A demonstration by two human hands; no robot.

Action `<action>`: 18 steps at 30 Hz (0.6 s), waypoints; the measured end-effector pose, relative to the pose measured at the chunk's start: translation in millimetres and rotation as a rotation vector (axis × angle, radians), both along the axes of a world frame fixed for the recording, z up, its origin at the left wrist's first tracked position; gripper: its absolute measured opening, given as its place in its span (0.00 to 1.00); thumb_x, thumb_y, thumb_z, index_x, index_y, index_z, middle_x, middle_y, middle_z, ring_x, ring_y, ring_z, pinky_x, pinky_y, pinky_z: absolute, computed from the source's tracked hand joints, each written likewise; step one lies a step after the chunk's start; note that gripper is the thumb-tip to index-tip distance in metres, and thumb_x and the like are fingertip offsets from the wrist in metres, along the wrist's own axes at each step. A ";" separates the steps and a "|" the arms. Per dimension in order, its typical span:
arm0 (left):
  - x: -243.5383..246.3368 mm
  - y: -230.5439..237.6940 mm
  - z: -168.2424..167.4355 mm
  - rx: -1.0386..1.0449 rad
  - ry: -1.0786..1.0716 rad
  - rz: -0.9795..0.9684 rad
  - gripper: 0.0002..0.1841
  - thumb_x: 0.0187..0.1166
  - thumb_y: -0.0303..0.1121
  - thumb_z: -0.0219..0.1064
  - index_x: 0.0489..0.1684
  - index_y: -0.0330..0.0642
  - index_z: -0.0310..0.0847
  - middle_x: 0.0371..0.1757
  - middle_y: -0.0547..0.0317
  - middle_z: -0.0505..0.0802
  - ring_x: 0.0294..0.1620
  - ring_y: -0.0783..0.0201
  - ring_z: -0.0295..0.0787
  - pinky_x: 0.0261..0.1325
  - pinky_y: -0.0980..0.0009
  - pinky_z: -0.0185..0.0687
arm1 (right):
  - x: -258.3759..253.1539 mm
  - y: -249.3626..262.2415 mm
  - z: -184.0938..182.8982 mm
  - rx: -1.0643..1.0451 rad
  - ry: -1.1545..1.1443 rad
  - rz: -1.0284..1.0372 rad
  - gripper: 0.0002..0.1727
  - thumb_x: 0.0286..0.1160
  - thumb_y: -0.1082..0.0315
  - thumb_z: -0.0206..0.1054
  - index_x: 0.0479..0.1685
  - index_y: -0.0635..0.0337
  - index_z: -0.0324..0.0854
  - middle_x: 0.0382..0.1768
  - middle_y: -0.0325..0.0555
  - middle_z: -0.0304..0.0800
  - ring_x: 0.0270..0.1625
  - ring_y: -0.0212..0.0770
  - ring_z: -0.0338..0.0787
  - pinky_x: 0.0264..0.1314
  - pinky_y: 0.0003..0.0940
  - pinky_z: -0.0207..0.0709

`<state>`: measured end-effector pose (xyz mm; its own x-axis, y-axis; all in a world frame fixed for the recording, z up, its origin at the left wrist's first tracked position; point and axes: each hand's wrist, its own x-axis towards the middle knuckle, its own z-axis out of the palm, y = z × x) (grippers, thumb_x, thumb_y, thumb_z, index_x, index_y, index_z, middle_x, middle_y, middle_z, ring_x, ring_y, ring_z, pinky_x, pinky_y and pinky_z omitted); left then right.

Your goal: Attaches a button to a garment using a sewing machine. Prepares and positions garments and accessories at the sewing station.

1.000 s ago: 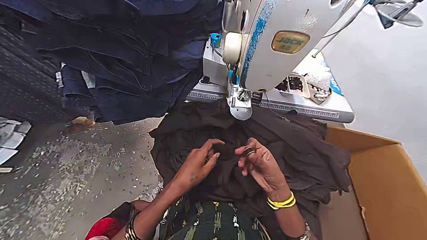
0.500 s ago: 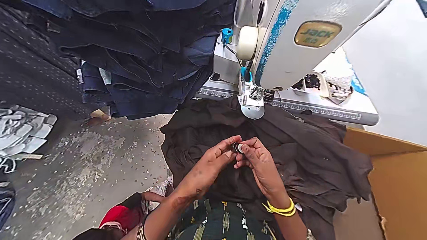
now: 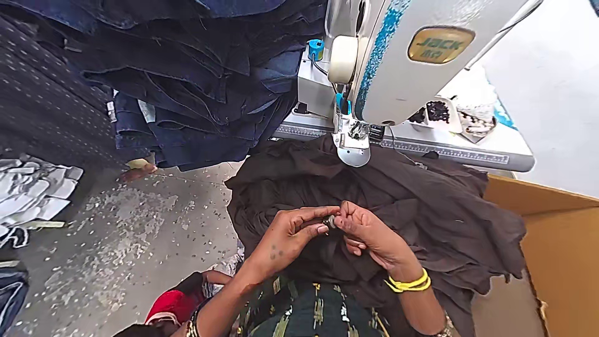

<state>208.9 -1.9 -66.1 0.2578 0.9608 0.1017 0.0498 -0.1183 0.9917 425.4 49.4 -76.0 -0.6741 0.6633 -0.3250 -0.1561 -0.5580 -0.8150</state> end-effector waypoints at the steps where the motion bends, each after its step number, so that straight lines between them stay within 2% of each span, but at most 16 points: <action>1: -1.1 0.4 -1.3 0.025 0.011 -0.006 0.17 0.82 0.24 0.64 0.68 0.33 0.85 0.64 0.57 0.93 0.62 0.73 0.91 0.69 0.76 0.84 | -0.1 0.5 -0.5 0.013 -0.040 0.024 0.09 0.79 0.62 0.70 0.39 0.46 0.71 0.14 0.22 0.72 0.12 0.17 0.69 0.17 0.13 0.68; 4: -4.8 1.9 -4.8 0.111 0.062 -0.018 0.16 0.82 0.27 0.66 0.66 0.34 0.86 0.64 0.56 0.93 0.62 0.72 0.90 0.69 0.75 0.85 | -2.2 -1.8 1.0 0.200 -0.211 0.009 0.09 0.80 0.62 0.69 0.37 0.47 0.72 0.14 0.21 0.72 0.12 0.17 0.69 0.16 0.13 0.66; 6: -5.8 2.8 -7.6 0.212 0.172 0.032 0.14 0.82 0.31 0.66 0.61 0.37 0.89 0.62 0.56 0.92 0.63 0.72 0.88 0.69 0.76 0.83 | -0.6 -5.5 4.2 0.472 -0.378 -0.032 0.09 0.80 0.56 0.68 0.37 0.48 0.78 0.16 0.19 0.71 0.15 0.14 0.68 0.18 0.12 0.63; 8: -5.8 4.8 -12.5 0.360 0.397 0.190 0.12 0.83 0.33 0.65 0.56 0.41 0.90 0.58 0.55 0.92 0.62 0.70 0.88 0.67 0.76 0.82 | 0.6 -12.4 6.0 0.798 -0.454 -0.111 0.13 0.83 0.53 0.65 0.40 0.51 0.86 0.18 0.21 0.73 0.17 0.13 0.66 0.20 0.11 0.61; 9: -6.7 6.2 -14.7 0.413 0.491 0.268 0.11 0.83 0.34 0.65 0.55 0.42 0.90 0.57 0.53 0.93 0.62 0.68 0.89 0.67 0.75 0.82 | 0.3 -16.4 7.5 0.944 -0.443 -0.133 0.14 0.84 0.54 0.64 0.41 0.53 0.87 0.20 0.25 0.77 0.19 0.15 0.67 0.22 0.12 0.61; 11: -10.2 8.9 -16.8 0.451 0.541 0.358 0.11 0.83 0.35 0.66 0.53 0.42 0.90 0.56 0.54 0.94 0.61 0.69 0.89 0.67 0.76 0.81 | -1.8 -23.9 13.4 1.131 -0.379 -0.110 0.15 0.88 0.56 0.61 0.45 0.54 0.88 0.28 0.32 0.88 0.25 0.18 0.77 0.28 0.13 0.70; 13: -13.0 9.9 -17.3 0.416 0.413 0.375 0.11 0.83 0.35 0.67 0.51 0.39 0.90 0.54 0.57 0.94 0.57 0.73 0.89 0.64 0.79 0.82 | -2.4 -27.6 17.7 1.217 -0.364 -0.095 0.14 0.91 0.58 0.57 0.50 0.53 0.87 0.39 0.35 0.93 0.33 0.19 0.84 0.37 0.13 0.77; 15: -15.2 9.2 -13.2 0.259 0.101 0.317 0.10 0.81 0.31 0.68 0.52 0.35 0.87 0.51 0.61 0.94 0.51 0.75 0.91 0.59 0.77 0.87 | -1.5 -23.6 15.4 1.296 -0.444 -0.167 0.15 0.91 0.62 0.54 0.53 0.53 0.88 0.45 0.36 0.95 0.39 0.22 0.88 0.42 0.16 0.80; 17: -15.7 8.7 -7.3 0.054 -0.246 0.216 0.08 0.82 0.30 0.66 0.53 0.39 0.85 0.47 0.67 0.93 0.47 0.74 0.91 0.56 0.74 0.88 | -4.3 -20.1 8.2 1.424 -0.584 -0.267 0.16 0.86 0.67 0.53 0.53 0.52 0.90 0.46 0.38 0.97 0.42 0.28 0.93 0.45 0.24 0.84; 18: -13.8 9.1 -6.3 -0.016 -0.365 0.171 0.09 0.82 0.33 0.68 0.53 0.42 0.86 0.45 0.69 0.93 0.46 0.74 0.90 0.55 0.73 0.88 | -7.9 -21.5 4.3 1.489 -0.609 -0.289 0.17 0.84 0.69 0.54 0.53 0.52 0.91 0.43 0.40 0.98 0.40 0.33 0.94 0.42 0.28 0.86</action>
